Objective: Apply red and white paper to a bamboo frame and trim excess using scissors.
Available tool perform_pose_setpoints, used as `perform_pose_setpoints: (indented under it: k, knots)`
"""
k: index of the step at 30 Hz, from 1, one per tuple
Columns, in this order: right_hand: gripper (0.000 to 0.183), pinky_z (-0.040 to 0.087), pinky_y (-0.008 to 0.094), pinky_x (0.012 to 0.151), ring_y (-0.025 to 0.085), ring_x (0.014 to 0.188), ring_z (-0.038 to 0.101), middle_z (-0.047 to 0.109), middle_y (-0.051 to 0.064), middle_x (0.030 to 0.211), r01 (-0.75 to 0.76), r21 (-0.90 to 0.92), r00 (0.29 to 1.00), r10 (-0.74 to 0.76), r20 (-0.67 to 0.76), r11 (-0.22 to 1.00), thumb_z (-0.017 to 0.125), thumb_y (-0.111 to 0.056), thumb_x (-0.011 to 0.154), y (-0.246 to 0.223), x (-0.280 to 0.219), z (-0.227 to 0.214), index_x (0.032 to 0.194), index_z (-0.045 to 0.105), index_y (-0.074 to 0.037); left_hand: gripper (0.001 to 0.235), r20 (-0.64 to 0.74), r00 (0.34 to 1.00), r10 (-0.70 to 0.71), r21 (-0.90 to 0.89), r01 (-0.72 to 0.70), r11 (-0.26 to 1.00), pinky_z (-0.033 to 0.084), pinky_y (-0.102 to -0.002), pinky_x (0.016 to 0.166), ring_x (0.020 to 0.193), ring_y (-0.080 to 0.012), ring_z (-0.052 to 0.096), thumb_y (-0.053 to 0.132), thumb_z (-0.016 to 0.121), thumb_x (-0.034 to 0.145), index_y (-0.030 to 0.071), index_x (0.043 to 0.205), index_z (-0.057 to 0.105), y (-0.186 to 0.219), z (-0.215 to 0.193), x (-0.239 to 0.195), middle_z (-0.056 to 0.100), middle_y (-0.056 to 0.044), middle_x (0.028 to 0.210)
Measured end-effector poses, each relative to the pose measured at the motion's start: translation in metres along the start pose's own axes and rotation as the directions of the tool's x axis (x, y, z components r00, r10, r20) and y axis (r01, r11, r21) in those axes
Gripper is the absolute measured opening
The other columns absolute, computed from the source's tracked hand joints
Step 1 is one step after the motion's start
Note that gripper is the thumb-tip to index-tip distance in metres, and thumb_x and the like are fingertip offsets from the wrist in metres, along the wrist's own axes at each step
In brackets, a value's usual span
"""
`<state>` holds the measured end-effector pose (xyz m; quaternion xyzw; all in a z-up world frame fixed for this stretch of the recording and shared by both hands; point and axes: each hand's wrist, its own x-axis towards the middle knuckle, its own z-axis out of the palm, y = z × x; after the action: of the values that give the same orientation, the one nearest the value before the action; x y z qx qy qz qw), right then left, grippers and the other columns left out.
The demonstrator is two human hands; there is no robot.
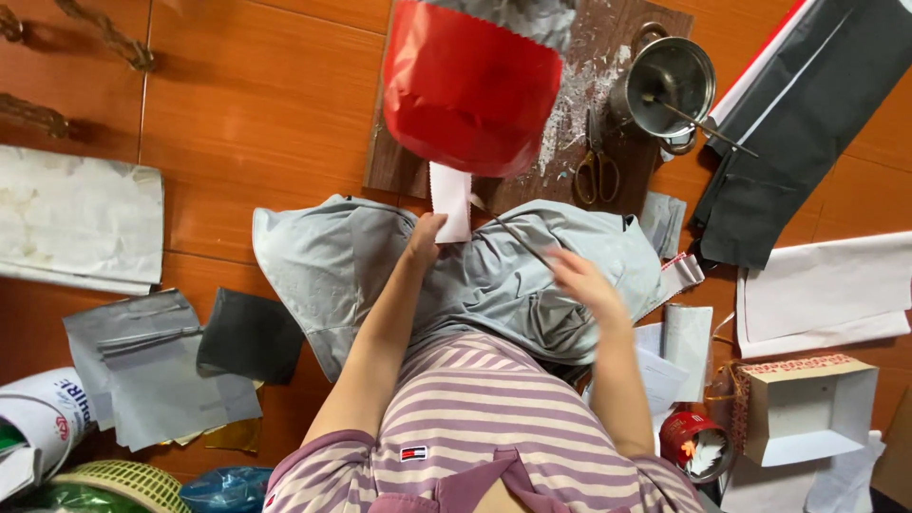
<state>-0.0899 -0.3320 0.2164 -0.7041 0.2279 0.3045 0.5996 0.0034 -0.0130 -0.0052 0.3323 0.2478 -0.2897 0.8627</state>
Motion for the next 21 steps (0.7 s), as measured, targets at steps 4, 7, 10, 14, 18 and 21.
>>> perform_pose_setpoints:
  k: [4,7,10,14,18,21]
  knots:
    - [0.044,0.053,0.052,0.075,0.042,0.09,0.067,0.071,0.023,0.101,0.395,-0.758,0.794,-0.608,-0.002,0.518,0.058,-0.007,0.092,-0.062,0.045,0.086,0.135,0.065,-0.013,0.026,-0.081,0.997,-0.018,0.079,0.024,0.997,0.061,-0.046,0.071,0.079,-0.0309,0.072,0.007,0.058,0.091,-0.011,0.11,0.063,0.007,0.009,-0.012,0.072,-0.018,0.095]
    - [0.039,0.052,0.057,0.072,0.046,0.083,0.066,0.069,0.025,0.093,0.178,-0.91,0.87,-0.493,-0.033,0.375,0.053,-0.008,0.097,-0.08,0.094,0.116,0.131,0.067,-0.019,0.03,-0.057,0.998,-0.018,0.16,0.027,0.987,0.063,-0.047,0.074,0.086,-0.0314,0.073,0.006,0.058,0.09,-0.01,0.115,0.061,0.008,0.009,-0.015,0.071,-0.017,0.101]
    - [0.029,0.055,0.054,0.081,0.042,0.094,0.069,0.071,0.02,0.1,0.195,-0.916,0.86,-0.509,-0.012,0.351,0.053,-0.008,0.097,-0.086,0.124,0.128,0.121,0.068,-0.015,0.033,-0.04,0.999,-0.011,0.153,0.017,0.988,0.062,-0.048,0.081,0.093,-0.0305,0.071,0.005,0.058,0.092,-0.008,0.122,0.057,-0.001,-0.001,-0.01,0.069,-0.017,0.108]
    - [0.043,0.054,0.056,0.074,0.045,0.087,0.067,0.07,0.023,0.101,0.335,-0.842,0.699,-0.71,-0.079,0.423,0.053,-0.003,0.089,-0.05,0.11,0.126,0.129,0.066,-0.012,0.038,0.111,0.993,-0.037,0.039,0.032,0.999,0.061,-0.049,0.086,0.098,-0.0339,0.071,0.008,0.056,0.096,-0.012,0.128,0.057,-0.007,-0.015,-0.003,0.069,-0.021,0.114]
    - [0.037,0.053,0.056,0.069,0.045,0.082,0.066,0.069,0.021,0.096,0.228,-0.842,0.871,-0.489,-0.047,0.488,0.056,-0.008,0.091,-0.029,0.037,0.119,0.126,0.068,-0.013,0.04,0.0,0.985,-0.172,-0.109,0.171,0.979,0.057,-0.059,0.09,0.104,-0.0392,0.069,0.014,0.049,0.1,-0.01,0.131,0.051,-0.01,-0.02,0.015,0.066,-0.023,0.121]
    - [0.027,0.053,0.055,0.069,0.044,0.079,0.066,0.068,0.019,0.093,0.194,-0.827,0.899,-0.433,-0.066,0.528,0.059,-0.013,0.095,-0.024,-0.018,0.117,0.119,0.072,-0.014,0.045,0.026,0.963,-0.267,-0.2,0.267,0.943,0.054,-0.061,0.097,0.112,-0.0419,0.066,0.019,0.043,0.102,-0.009,0.137,0.047,-0.013,-0.029,0.022,0.063,-0.025,0.127]
